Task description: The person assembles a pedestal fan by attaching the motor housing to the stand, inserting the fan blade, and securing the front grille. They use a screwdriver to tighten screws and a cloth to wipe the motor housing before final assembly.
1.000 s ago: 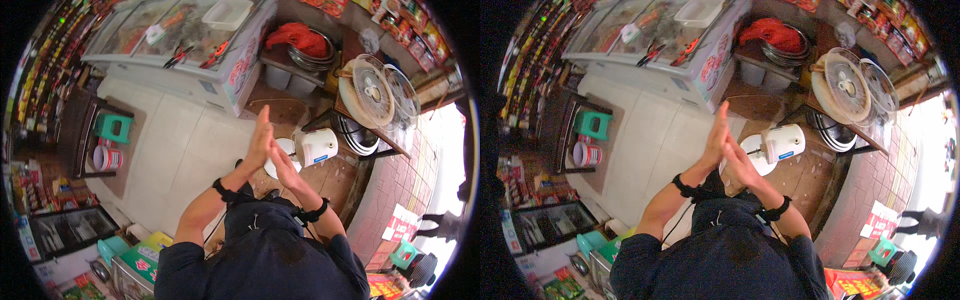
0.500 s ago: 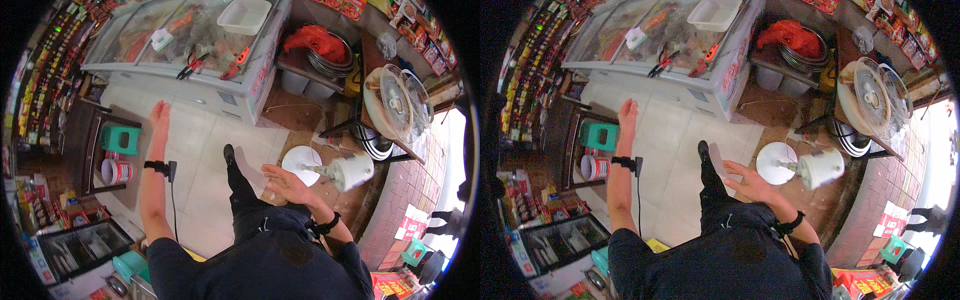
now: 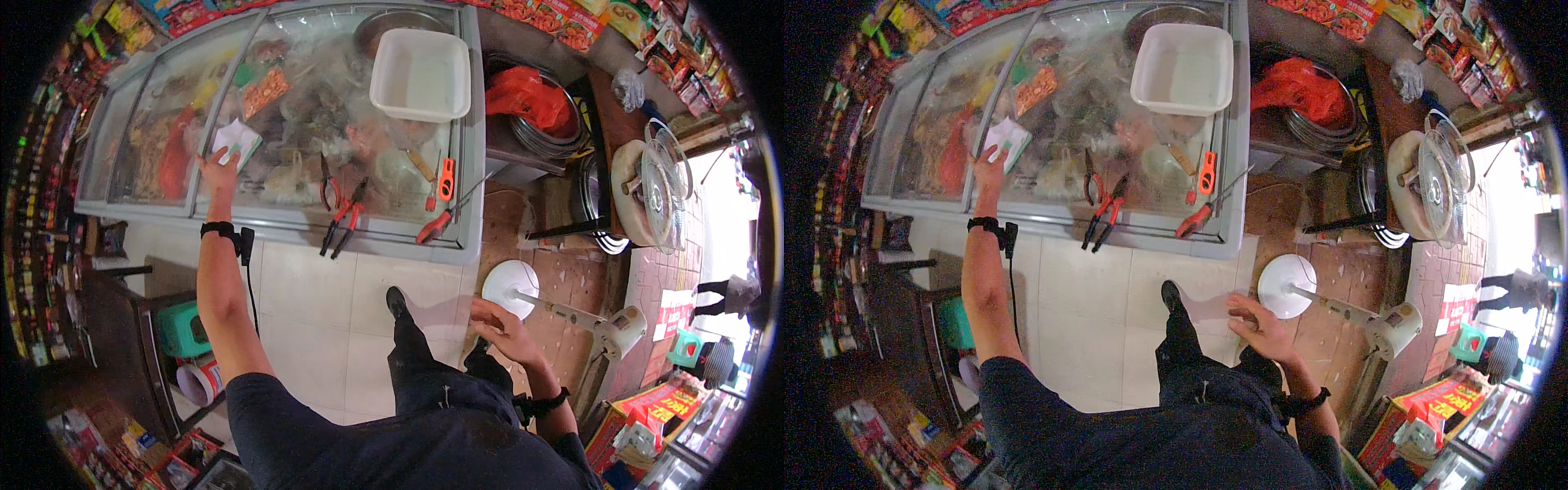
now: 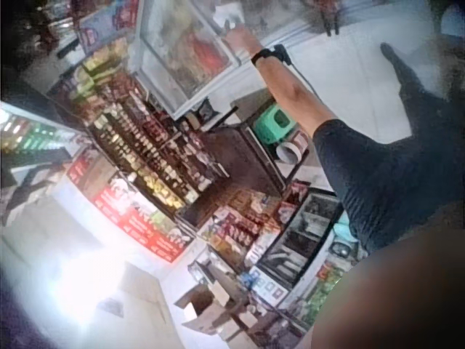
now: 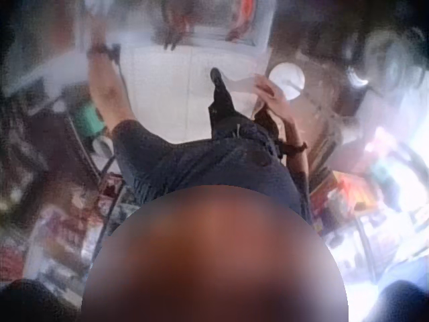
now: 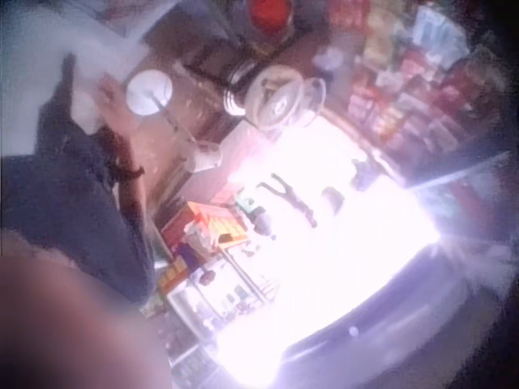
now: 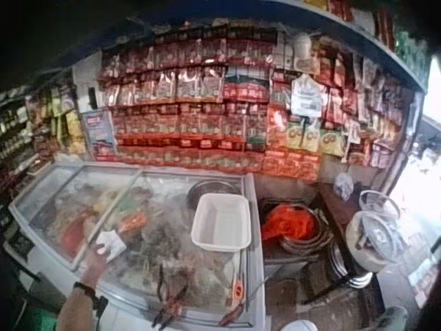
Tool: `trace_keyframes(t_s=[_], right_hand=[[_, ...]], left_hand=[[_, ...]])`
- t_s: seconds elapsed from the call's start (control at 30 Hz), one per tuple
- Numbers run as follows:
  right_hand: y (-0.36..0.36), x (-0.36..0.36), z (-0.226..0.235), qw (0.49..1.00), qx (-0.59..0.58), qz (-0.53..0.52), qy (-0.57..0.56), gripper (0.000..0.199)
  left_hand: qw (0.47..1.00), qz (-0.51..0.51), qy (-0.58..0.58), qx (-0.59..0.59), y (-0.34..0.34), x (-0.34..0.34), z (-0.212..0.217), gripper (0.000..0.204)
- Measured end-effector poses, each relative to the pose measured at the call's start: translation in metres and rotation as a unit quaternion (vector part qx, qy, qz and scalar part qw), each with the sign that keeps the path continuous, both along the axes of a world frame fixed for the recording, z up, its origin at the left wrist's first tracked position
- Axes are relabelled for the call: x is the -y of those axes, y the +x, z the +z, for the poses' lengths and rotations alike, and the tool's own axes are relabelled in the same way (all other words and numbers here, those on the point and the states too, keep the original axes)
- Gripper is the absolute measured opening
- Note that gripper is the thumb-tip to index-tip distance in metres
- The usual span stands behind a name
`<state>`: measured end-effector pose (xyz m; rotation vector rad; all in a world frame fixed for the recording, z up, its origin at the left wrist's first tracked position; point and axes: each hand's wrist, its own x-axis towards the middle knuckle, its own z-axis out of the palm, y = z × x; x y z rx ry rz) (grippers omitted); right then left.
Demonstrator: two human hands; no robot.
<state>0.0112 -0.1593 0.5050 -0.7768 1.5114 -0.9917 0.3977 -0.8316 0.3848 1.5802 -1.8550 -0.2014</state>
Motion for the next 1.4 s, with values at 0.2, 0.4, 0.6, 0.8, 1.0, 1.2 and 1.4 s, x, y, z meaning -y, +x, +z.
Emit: trace_keyframes(t_s=[0.2, 0.4, 0.6, 0.8, 1.0, 1.2, 1.4], right_hand=[[0.008, 0.032, 0.001, 0.999, -0.014, -0.027, 0.038, 0.053], [0.019, 0.061, 0.009, 1.0, -0.007, -0.001, -0.016, 0.056], [0.024, 0.074, 0.008, 1.0, 0.01, -0.005, 0.002, 0.055], [0.025, 0.073, -0.001, 0.999, 0.009, -0.035, 0.032, 0.054], [0.032, 0.06, -0.008, 0.994, -0.037, -0.075, 0.069, 0.052], [0.038, 0.059, -0.011, 0.996, -0.029, -0.062, 0.055, 0.052], [0.033, 0.064, -0.003, 0.997, 0.04, -0.071, -0.002, 0.053]], left_hand=[[1.0, -0.012, 0.026, 0.003, 0.003, 0.052, 0.039, 0.058], [0.964, -0.107, -0.024, -0.241, 0.006, -0.001, 0.154, 0.034], [0.943, -0.257, 0.182, -0.103, 0.01, -0.06, 0.18, 0.029], [0.948, -0.271, 0.159, -0.044, 0.022, -0.006, 0.081, 0.014], [0.99, -0.066, 0.084, 0.097, 0.012, 0.056, 0.022, 0.012], [0.975, -0.112, 0.06, 0.185, 0.024, 0.044, 0.083, 0.02], [0.975, -0.107, 0.009, -0.194, 0.023, 0.001, 0.211, 0.028]])
